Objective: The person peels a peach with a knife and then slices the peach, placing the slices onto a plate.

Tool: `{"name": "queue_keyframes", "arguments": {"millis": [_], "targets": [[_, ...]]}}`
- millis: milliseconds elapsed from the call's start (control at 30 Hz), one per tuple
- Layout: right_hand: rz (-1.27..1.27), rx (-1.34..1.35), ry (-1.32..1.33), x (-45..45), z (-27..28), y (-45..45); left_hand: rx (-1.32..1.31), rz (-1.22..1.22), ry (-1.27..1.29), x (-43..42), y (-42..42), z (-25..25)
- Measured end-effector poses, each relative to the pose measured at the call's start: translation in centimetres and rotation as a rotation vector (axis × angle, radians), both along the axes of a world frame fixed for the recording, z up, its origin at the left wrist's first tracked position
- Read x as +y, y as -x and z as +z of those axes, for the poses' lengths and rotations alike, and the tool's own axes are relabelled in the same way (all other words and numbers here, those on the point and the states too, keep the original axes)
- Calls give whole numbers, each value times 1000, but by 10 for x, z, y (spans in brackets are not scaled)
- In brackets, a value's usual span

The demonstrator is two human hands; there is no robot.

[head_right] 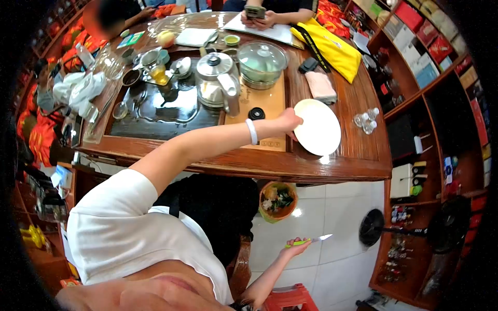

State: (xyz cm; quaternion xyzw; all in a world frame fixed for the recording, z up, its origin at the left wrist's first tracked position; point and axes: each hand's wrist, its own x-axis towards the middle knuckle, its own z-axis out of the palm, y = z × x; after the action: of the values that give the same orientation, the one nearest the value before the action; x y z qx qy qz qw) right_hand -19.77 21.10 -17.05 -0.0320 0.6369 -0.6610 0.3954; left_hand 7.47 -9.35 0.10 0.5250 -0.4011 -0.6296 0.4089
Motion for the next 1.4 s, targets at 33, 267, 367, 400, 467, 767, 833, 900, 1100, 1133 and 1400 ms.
{"name": "queue_keyframes", "arguments": {"millis": [33,267,367,400,467,767,833,900,1100,1133,1400], "targets": [[14,12,-2,1,15,-7,-49,-1,-8,9,-4,3],[-2,164,181,-18,73,-49,-392,-113,520,76,-68,49],[-30,233,210,-23,91,-66,-389,-70,735,105,-152,100],[-25,251,215,-24,95,-71,-384,-9,690,114,-185,126],[-33,305,186,-27,95,-74,-497,242,907,88,-253,137],[-42,442,10,-18,54,-53,-1613,255,-27,-58,-571,58],[-10,469,-53,-18,38,-42,-1617,204,-187,-71,-571,48],[35,600,-110,-10,28,-41,-1554,154,-250,-63,-550,58],[127,653,-131,-14,33,-48,-1568,133,-138,-83,-564,45],[127,640,-136,-13,33,-50,-1563,115,-61,-79,-563,50],[38,583,-23,-25,58,-63,-633,421,336,-17,-511,145]]}}
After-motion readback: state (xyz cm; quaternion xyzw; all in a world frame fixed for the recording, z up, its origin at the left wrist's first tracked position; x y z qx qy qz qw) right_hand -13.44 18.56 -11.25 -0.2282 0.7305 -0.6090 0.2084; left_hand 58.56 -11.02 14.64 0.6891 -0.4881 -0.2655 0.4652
